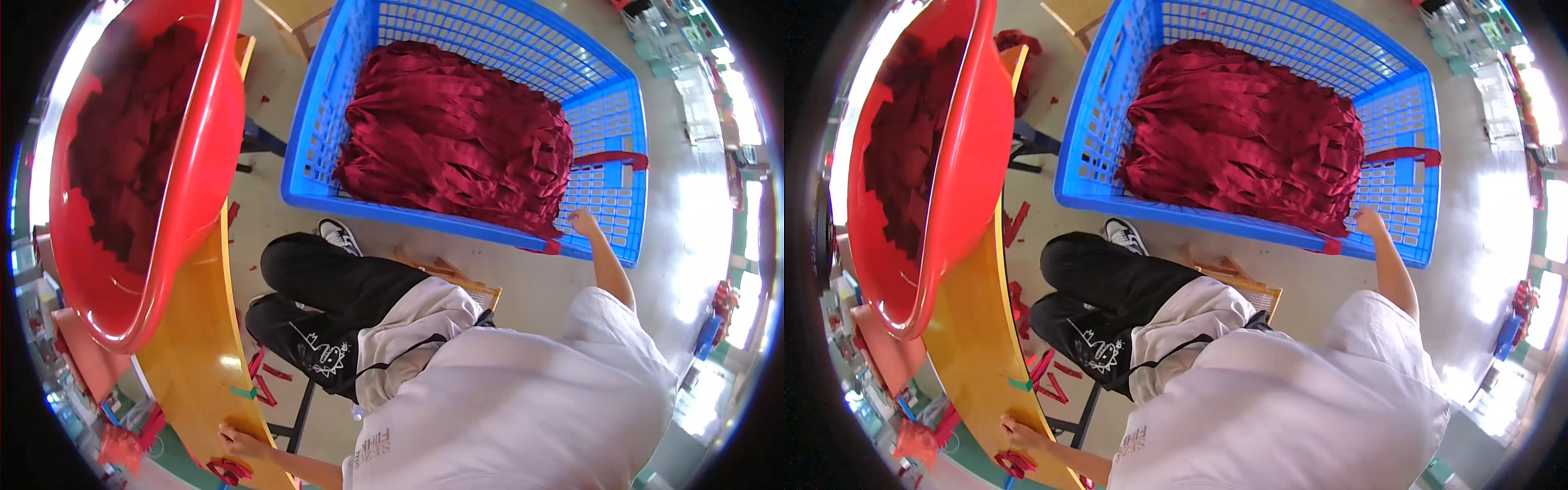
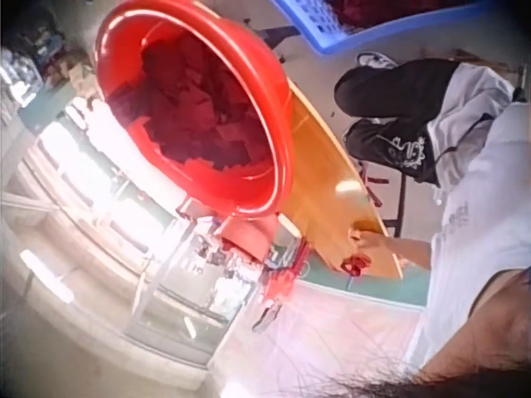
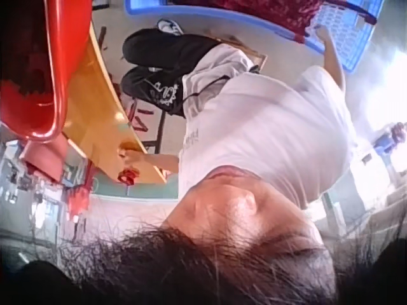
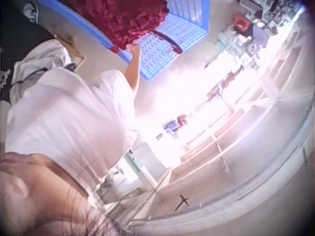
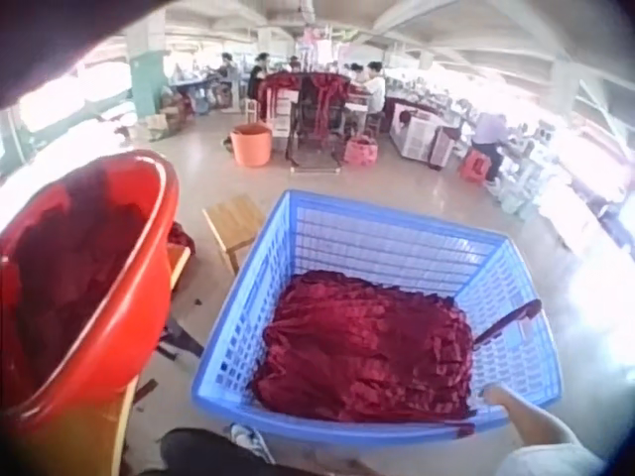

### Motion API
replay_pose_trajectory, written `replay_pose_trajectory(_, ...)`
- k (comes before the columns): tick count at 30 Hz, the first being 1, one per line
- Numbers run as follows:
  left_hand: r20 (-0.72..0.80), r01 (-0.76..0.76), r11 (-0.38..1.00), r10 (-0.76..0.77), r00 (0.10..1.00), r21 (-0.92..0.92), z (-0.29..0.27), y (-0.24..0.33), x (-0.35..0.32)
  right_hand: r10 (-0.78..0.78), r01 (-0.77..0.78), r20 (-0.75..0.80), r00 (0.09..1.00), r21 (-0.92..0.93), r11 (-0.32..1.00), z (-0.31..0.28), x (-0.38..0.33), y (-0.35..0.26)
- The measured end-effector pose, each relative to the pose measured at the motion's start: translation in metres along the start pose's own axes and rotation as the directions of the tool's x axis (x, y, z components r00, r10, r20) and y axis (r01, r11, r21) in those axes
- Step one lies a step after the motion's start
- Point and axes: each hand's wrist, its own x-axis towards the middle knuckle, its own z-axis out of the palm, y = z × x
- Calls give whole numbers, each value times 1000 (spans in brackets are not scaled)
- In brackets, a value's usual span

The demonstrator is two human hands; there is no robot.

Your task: Tying and bundling small red fabric pieces onto a longer strip at a factory workbench.

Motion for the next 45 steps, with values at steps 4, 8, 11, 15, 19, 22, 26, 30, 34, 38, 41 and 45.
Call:
replay_pose_trajectory(4,37,-22,999,21,999,26,5,9,1,111,-135,418,902,29,990,-37,-15,-29)
replay_pose_trajectory(8,10,-53,994,52,999,99,6,13,-2,84,-151,510,856,91,984,-57,-35,-111)
replay_pose_trajectory(11,-24,-55,991,58,998,120,4,13,-3,-434,501,401,807,-75,862,-63,-36,-147)
replay_pose_trajectory(15,16,-25,999,25,1000,37,5,11,-2,-67,47,247,967,88,995,-65,-40,-153)
replay_pose_trajectory(19,29,-43,999,44,999,-28,11,11,0,-15,-213,227,974,931,296,-81,-43,-124)
replay_pose_trajectory(22,25,-18,991,21,999,-136,12,11,1,25,-255,334,942,666,701,-110,-45,-76)
replay_pose_trajectory(26,-21,-61,974,58,998,-218,15,20,1,331,-160,170,928,-620,768,-147,-18,-47)
replay_pose_trajectory(30,4,70,961,-72,997,-267,14,25,-2,-268,301,-175,947,207,931,-180,21,-165)
replay_pose_trajectory(34,22,165,910,-170,985,-380,11,27,4,-618,673,-318,719,538,507,-253,25,-379)
replay_pose_trajectory(38,52,255,672,-306,951,-696,18,60,27,-552,603,-352,756,701,381,-332,2,-574)
replay_pose_trajectory(41,-23,-35,719,26,999,-695,39,128,49,-576,549,-326,750,793,265,-356,10,-682)
replay_pose_trajectory(45,267,213,446,61,962,-869,65,245,142,-586,429,-298,754,898,95,-358,57,-738)
